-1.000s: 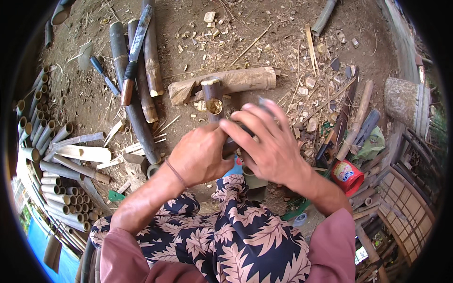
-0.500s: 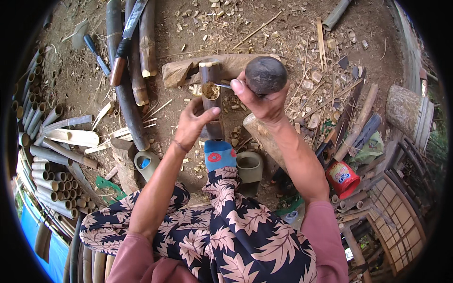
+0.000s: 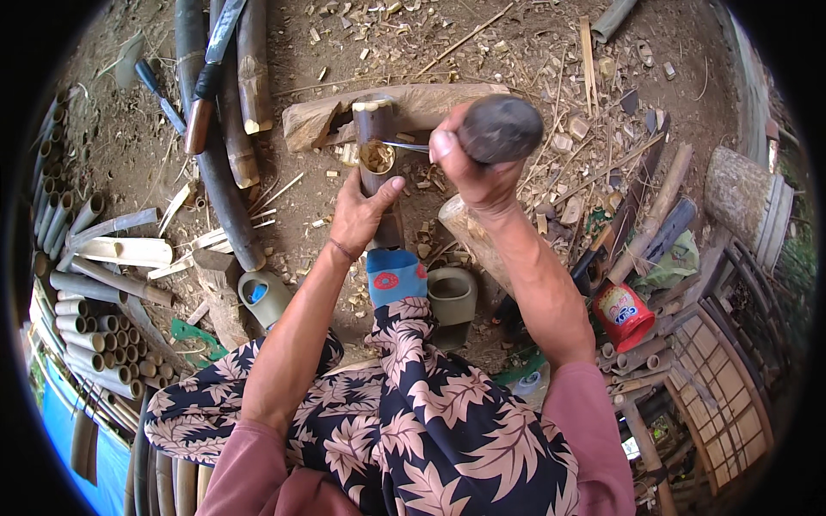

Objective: The person uses a knife to carve a hole in a bamboo stalk, saws the stalk to length, and uses a knife and a wooden mallet to split and shape smaller bamboo sections.

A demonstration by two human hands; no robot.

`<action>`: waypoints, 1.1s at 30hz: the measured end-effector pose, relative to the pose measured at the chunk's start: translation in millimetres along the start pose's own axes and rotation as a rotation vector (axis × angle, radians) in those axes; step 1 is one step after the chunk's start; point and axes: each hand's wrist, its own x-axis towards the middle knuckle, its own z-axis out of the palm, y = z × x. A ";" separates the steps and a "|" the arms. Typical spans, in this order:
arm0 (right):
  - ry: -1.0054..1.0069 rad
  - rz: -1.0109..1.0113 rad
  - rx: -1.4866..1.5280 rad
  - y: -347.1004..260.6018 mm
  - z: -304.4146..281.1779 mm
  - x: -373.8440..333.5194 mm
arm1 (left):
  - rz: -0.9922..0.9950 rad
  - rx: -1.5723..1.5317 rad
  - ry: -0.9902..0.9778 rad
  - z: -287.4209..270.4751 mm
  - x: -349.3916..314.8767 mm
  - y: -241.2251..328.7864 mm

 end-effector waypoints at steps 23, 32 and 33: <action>-0.697 -0.392 -0.488 -12.8 24.1 -55.6 | -0.189 -0.413 -0.294 -20.6 7.1 -7.6; -0.805 -0.475 -0.610 -6.7 14.1 -60.6 | -0.154 -0.339 -0.204 -10.2 6.1 0.6; -0.829 -0.491 -0.636 -5.3 11.3 -61.0 | -0.145 -0.343 -0.190 -8.6 6.0 0.4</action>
